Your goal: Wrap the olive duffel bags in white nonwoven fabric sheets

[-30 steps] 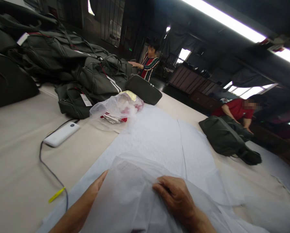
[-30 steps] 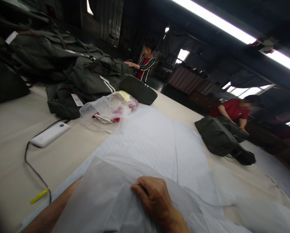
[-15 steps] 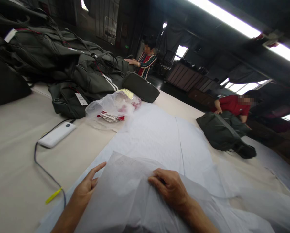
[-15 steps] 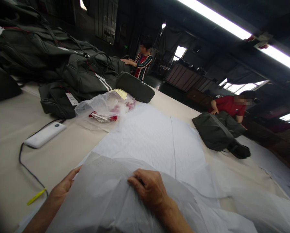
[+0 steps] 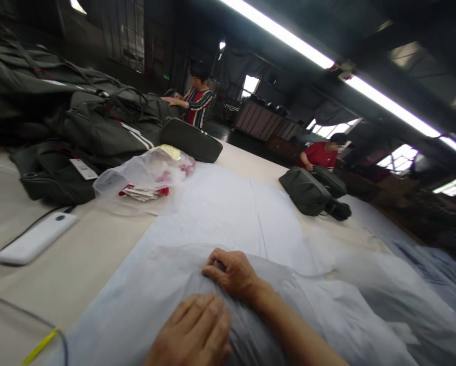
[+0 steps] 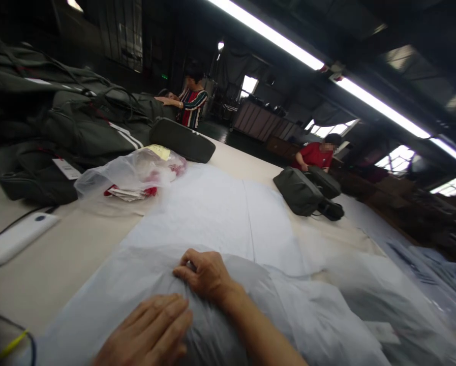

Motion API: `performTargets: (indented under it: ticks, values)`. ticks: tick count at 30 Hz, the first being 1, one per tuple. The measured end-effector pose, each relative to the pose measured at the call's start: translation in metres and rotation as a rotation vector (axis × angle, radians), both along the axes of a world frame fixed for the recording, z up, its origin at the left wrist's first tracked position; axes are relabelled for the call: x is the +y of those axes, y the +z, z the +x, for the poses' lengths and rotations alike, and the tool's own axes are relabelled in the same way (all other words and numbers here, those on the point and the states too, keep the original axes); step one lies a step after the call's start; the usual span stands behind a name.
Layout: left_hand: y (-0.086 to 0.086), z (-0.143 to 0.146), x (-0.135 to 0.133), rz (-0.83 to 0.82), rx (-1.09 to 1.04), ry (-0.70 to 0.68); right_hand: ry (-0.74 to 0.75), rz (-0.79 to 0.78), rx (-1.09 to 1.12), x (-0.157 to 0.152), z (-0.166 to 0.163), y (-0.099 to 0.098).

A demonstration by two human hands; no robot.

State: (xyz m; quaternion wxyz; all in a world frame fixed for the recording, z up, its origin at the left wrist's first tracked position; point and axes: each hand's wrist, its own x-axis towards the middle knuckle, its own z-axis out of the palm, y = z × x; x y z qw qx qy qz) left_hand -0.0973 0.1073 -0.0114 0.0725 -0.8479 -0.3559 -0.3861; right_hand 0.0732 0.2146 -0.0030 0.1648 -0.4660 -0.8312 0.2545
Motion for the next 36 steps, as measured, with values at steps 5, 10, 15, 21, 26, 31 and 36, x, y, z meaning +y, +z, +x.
performTargets:
  ticks: [5, 10, 15, 21, 26, 31, 36]
  values:
    - [-0.025, 0.010, 0.031, 0.033, 0.095, 0.207, -0.035, -0.106, 0.038, 0.009, 0.003, 0.031]
    - [-0.035, -0.002, 0.031, 0.001, 0.123, 0.277, -0.104, -0.050, 0.232, -0.023, 0.067, 0.097]
    - [-0.044, -0.003, 0.031, -0.129, 0.141, 0.309, -0.245, 0.009, -0.143, -0.075, 0.146, 0.083]
    - [-0.054, -0.023, 0.036, -0.296, 0.208, 0.337, -0.229, -0.050, -0.398, -0.073, 0.166, 0.030]
    - [-0.008, -0.012, 0.020, -0.001, 0.138, 0.387, -0.235, -0.050, -0.387, -0.068, 0.163, 0.032]
    - [0.007, 0.091, -0.030, 0.326, 0.177, -0.158, -0.241, -0.024, -0.396, -0.070, 0.163, 0.031]
    - [-0.041, 0.131, -0.027, 0.190, 0.331, -0.221, -0.238, 0.022, -0.393, -0.071, 0.164, 0.026]
